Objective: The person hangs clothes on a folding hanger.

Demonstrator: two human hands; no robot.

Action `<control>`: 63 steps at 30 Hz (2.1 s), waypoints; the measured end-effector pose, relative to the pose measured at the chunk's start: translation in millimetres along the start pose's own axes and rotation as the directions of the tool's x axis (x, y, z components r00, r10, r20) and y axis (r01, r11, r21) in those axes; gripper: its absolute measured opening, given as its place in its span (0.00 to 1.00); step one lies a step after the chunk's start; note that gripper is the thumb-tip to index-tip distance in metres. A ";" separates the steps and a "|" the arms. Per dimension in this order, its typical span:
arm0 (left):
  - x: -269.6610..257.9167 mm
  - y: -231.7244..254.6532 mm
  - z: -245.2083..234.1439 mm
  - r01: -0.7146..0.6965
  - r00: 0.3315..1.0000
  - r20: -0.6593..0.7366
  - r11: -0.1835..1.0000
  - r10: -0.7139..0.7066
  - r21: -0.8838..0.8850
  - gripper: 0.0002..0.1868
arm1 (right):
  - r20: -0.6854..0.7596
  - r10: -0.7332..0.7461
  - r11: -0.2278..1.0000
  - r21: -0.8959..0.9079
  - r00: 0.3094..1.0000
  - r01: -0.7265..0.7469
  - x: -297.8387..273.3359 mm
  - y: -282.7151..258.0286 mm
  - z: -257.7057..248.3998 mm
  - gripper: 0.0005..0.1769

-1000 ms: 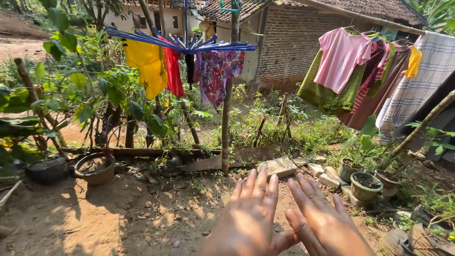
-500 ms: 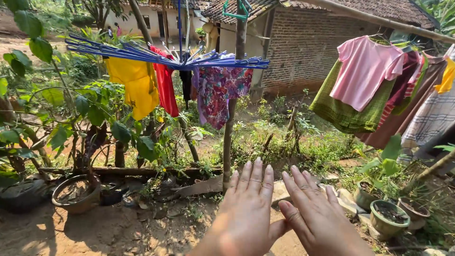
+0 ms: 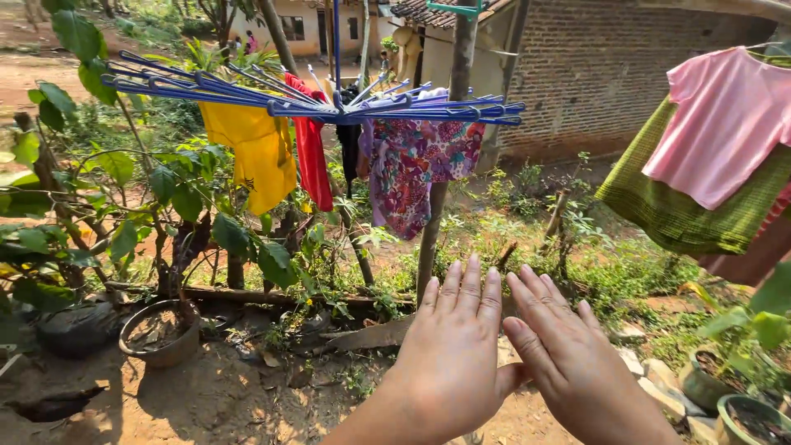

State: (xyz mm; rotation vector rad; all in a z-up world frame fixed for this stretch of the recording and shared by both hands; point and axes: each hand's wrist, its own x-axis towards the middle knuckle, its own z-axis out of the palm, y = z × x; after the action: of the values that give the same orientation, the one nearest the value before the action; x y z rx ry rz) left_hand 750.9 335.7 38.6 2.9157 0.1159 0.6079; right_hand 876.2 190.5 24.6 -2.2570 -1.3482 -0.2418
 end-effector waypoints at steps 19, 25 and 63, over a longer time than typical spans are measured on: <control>216.6 -56.4 52.3 0.185 0.974 -0.154 0.975 -0.165 0.126 0.57 | -0.196 -0.121 0.971 0.179 0.973 0.156 219.3 126.6 -5.9 0.27; 269.9 -69.2 54.2 0.268 0.942 -0.234 0.958 -0.239 0.099 0.59 | -0.211 -0.334 0.932 0.072 0.919 0.356 285.6 191.9 15.8 0.28; 268.8 -54.6 33.2 0.470 0.843 -0.474 0.777 -0.254 0.419 0.45 | -0.210 -0.105 0.454 0.860 0.972 0.235 372.8 135.6 121.7 0.17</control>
State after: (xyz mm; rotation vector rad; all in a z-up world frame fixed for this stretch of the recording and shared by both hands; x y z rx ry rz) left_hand 1007.7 413.9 104.0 3.0514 1.0439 1.2445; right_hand 1165.8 487.7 22.3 -1.1815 -1.2071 0.2286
